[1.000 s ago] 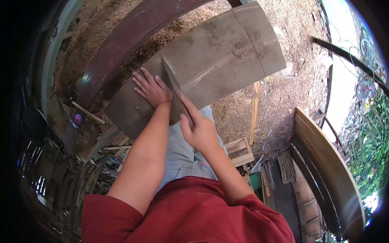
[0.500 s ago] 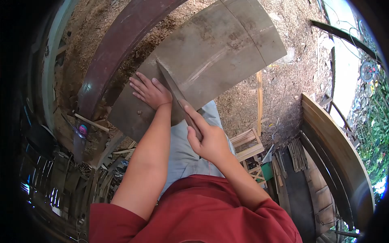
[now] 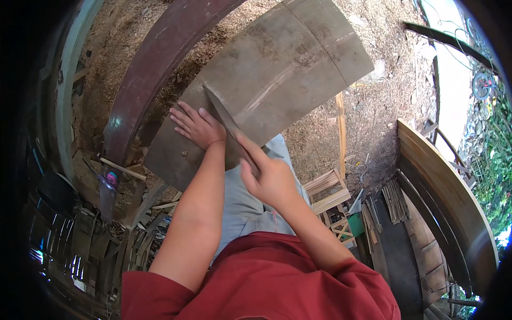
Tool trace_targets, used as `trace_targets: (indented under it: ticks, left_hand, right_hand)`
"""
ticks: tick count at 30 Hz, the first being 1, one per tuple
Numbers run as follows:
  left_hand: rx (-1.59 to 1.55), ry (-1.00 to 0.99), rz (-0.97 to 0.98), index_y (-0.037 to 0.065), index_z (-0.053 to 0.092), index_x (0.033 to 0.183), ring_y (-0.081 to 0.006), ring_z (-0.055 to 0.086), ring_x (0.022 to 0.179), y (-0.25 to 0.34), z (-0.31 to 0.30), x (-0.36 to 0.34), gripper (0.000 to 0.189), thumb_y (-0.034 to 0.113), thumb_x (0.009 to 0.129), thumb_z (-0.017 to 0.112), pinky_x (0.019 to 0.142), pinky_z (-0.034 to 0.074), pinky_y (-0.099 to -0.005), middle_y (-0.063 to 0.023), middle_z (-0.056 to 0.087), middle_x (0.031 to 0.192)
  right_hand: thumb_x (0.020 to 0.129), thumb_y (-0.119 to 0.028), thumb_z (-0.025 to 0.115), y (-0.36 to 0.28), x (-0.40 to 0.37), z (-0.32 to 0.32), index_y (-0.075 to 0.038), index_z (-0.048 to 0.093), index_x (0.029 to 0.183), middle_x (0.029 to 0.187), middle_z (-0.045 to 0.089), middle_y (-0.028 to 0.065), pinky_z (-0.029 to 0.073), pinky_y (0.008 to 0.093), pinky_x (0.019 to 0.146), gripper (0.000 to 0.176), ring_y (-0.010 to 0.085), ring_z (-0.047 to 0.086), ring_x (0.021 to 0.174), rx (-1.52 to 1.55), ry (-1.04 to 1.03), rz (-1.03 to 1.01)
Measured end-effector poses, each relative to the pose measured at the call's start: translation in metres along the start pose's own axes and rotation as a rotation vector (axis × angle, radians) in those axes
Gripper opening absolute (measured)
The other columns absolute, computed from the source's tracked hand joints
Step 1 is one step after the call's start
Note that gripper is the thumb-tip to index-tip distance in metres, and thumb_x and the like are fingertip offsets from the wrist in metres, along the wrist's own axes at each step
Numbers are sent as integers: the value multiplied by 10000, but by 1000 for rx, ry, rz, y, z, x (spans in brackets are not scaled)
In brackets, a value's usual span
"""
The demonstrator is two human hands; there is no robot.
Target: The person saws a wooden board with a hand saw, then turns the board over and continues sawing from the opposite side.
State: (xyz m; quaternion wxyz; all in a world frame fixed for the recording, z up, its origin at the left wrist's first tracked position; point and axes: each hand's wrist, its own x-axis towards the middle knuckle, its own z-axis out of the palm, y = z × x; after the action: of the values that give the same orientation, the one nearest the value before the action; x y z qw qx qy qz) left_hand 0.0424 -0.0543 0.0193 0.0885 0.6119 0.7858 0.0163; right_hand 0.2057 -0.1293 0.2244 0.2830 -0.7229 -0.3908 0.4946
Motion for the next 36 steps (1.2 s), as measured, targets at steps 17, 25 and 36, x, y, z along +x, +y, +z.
trace_targets:
  ticks: [17, 25, 36]
  left_hand:
    - [27, -4, -14, 92, 272, 1804, -470, 155, 1733, -3, 3, -1, 722, 449, 1179, 328, 1377, 122, -657, -269, 137, 1877]
    - [4, 15, 16, 93, 269, 1803, -470, 154, 1733, 0, 0, 0, 719, 447, 1180, 325, 1381, 119, -656, -267, 139, 1877]
    - [15, 8, 14, 85, 276, 1800, -469, 151, 1734, 0, -1, 0, 716, 448, 1184, 315, 1380, 121, -657, -267, 138, 1877]
  right_hand:
    - [1004, -180, 702, 19, 76, 50, -186, 586, 1622, 1168, 812, 248, 658, 484, 770, 629, 447, 800, 850, -78, -26, -5]
    - [1008, -223, 707, 4, 13, 7, -199, 594, 1617, 1101, 815, 241, 646, 542, 770, 620, 480, 786, 849, -3, -26, 0]
    - [1003, -271, 711, -3, 16, 9, -191, 619, 1584, 994, 808, 253, 645, 549, 749, 594, 464, 784, 817, -9, -3, -5]
